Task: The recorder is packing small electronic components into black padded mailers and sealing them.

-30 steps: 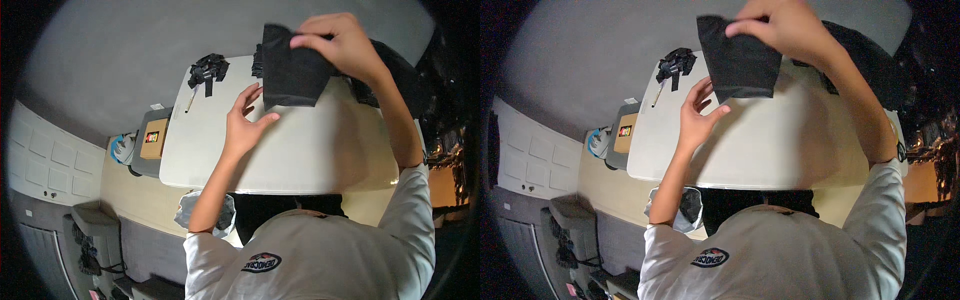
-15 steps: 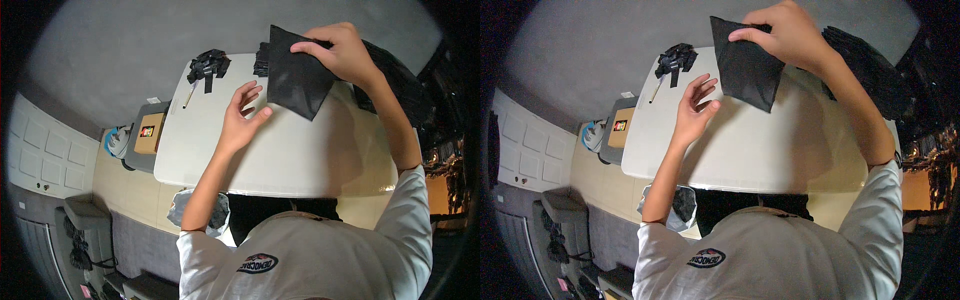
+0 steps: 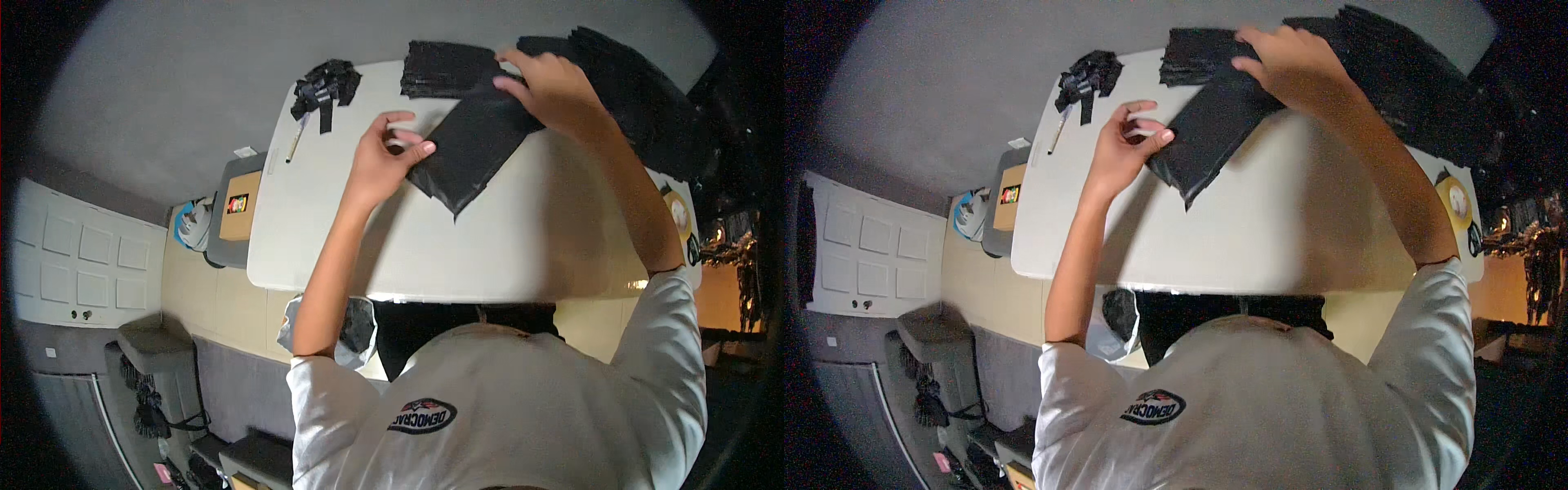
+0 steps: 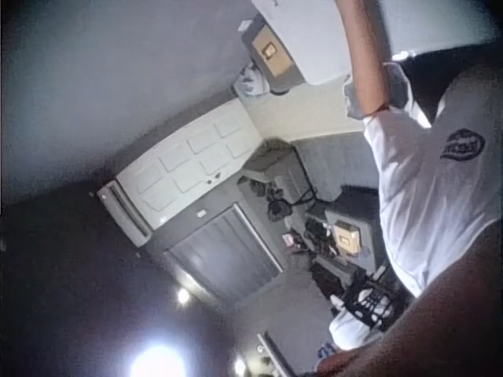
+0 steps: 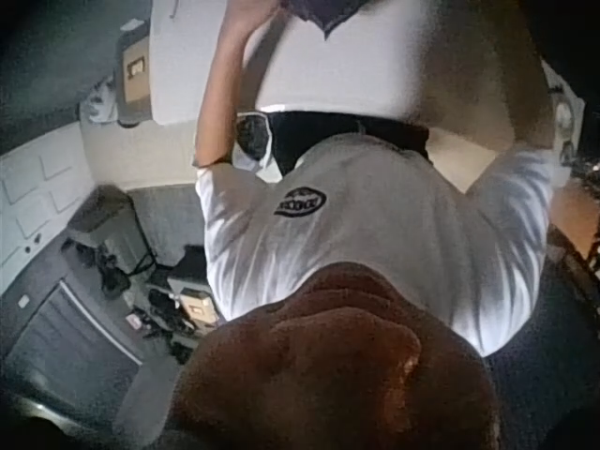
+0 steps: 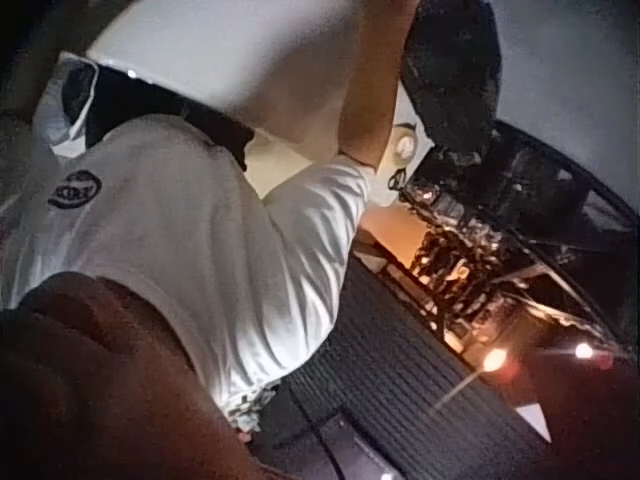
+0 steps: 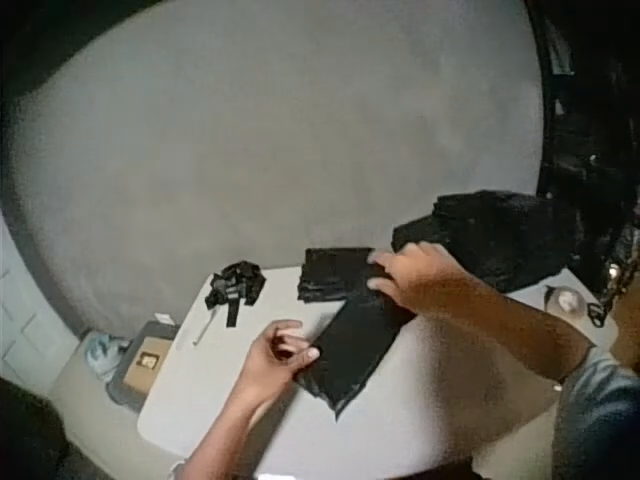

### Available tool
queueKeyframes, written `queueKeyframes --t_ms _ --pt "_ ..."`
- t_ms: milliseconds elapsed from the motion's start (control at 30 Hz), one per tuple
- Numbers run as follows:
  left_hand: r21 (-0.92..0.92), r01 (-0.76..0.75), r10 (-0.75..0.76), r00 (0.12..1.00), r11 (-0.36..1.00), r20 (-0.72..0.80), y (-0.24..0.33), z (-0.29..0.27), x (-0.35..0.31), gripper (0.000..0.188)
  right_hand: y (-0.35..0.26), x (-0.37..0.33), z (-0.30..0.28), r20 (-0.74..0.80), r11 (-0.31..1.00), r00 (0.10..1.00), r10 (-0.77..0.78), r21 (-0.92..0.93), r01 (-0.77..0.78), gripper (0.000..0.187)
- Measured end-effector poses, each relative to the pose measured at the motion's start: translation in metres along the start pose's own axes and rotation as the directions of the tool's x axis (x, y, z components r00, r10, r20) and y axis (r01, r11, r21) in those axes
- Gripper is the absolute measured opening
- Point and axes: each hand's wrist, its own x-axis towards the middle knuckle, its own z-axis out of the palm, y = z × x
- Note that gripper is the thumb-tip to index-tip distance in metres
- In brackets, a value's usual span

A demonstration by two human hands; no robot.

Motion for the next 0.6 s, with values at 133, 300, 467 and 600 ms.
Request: queueKeyframes --t_ms 133,300,467,600 --pt "0.333 -0.154 0.209 0.968 0.931 -0.137 -0.011 0.013 -0.005 0.055 0.001 -0.041 0.046 0.407 0.997 0.914 -0.013 0.075 -0.019 0.046" --pt "0.504 -0.395 0.240 0.907 0.768 0.346 -0.017 0.020 -0.024 0.027 -0.044 -0.091 0.108 0.128 0.749 0.879 -0.459 0.588 0.305 0.052" --pt "0.514 -0.418 0.158 0.866 0.749 0.474 -0.032 0.024 -0.042 0.034 -0.074 -0.123 0.124 0.223 0.853 0.874 -0.432 0.416 0.316 0.061" --pt "0.508 -0.484 0.220 0.842 0.713 0.493 -0.035 0.022 -0.048 0.032 -0.073 -0.126 0.118 0.181 0.858 0.904 -0.387 0.429 0.282 0.062"
